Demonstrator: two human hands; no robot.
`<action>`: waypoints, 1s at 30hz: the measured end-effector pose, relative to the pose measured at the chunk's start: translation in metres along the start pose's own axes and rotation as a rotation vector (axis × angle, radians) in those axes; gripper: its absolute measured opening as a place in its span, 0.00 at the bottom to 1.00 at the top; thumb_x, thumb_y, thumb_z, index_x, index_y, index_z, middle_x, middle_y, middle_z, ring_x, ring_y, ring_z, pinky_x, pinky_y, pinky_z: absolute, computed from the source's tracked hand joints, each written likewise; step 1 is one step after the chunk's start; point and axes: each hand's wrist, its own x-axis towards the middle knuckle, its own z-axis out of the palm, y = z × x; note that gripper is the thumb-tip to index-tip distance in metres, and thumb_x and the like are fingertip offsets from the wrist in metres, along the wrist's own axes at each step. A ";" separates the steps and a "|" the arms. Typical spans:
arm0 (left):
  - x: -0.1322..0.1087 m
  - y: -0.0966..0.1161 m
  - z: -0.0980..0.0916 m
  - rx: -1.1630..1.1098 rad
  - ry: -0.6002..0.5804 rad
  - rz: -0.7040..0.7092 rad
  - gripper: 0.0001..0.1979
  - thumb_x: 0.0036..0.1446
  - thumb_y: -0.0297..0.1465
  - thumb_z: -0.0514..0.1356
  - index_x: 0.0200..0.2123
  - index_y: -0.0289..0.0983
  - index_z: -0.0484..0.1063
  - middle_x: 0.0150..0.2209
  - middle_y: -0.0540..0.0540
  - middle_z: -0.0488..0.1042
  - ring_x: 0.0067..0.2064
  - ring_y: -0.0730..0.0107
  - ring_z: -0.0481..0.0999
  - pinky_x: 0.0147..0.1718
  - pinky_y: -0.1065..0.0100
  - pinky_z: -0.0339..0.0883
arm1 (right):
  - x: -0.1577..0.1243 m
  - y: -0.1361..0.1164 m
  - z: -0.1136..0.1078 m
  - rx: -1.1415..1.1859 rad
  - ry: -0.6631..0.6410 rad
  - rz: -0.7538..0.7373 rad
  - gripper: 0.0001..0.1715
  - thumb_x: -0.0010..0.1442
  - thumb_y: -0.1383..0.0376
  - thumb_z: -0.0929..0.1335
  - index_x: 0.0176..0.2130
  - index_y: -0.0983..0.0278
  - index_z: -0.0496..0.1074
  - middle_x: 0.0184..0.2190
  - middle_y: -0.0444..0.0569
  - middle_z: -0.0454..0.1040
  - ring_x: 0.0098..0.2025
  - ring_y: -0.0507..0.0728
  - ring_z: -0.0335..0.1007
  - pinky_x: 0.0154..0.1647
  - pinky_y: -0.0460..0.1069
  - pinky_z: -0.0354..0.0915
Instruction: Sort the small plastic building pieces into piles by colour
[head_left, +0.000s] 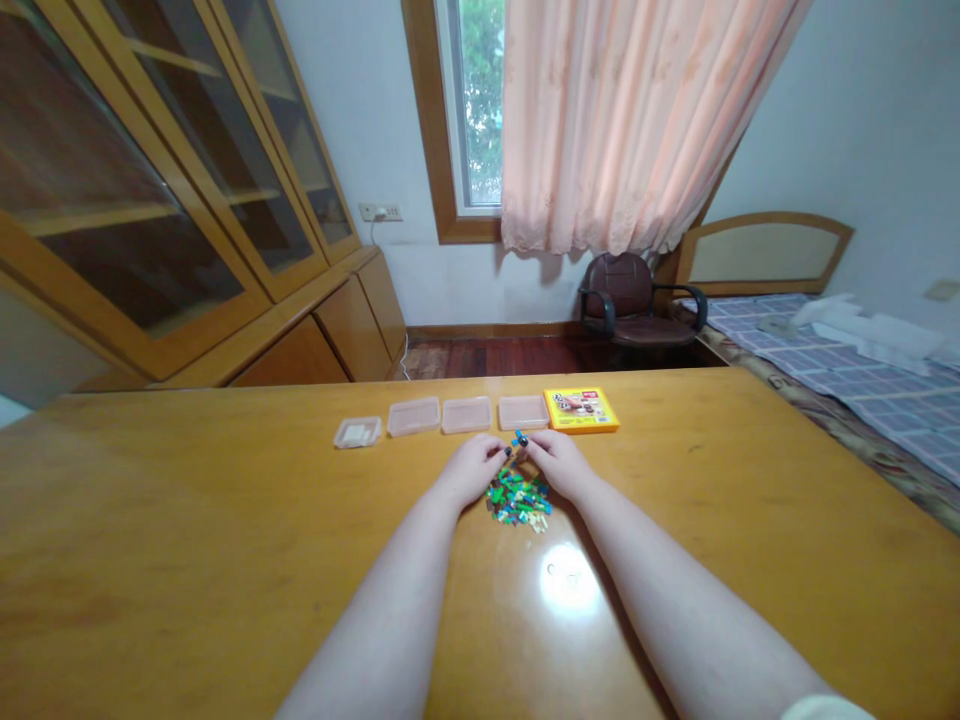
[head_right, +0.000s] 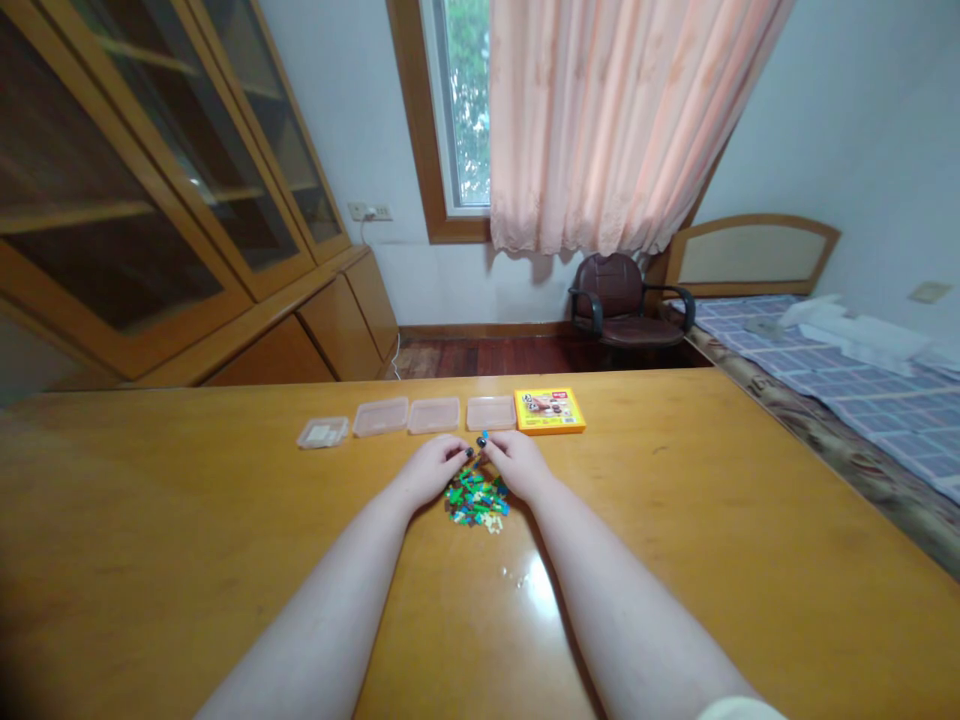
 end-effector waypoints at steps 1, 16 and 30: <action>0.000 0.000 0.000 0.000 0.000 -0.002 0.13 0.55 0.35 0.51 0.32 0.36 0.74 0.33 0.46 0.74 0.36 0.66 0.71 0.37 0.67 0.62 | 0.000 0.000 0.000 0.018 0.008 0.001 0.20 0.61 0.60 0.60 0.26 0.66 0.73 0.25 0.47 0.73 0.29 0.54 0.67 0.33 0.46 0.59; 0.000 -0.001 0.000 -0.004 -0.009 0.005 0.13 0.56 0.34 0.51 0.32 0.36 0.74 0.33 0.46 0.74 0.36 0.66 0.71 0.37 0.67 0.62 | -0.001 0.000 0.001 0.036 -0.067 0.013 0.15 0.58 0.62 0.63 0.27 0.66 0.74 0.24 0.46 0.73 0.29 0.53 0.66 0.31 0.45 0.59; 0.000 0.001 0.000 0.002 -0.005 -0.003 0.13 0.56 0.34 0.51 0.33 0.35 0.75 0.33 0.45 0.74 0.36 0.66 0.71 0.37 0.67 0.62 | -0.001 -0.001 -0.001 0.003 -0.026 0.015 0.17 0.59 0.61 0.63 0.27 0.66 0.74 0.24 0.47 0.73 0.29 0.54 0.66 0.32 0.46 0.59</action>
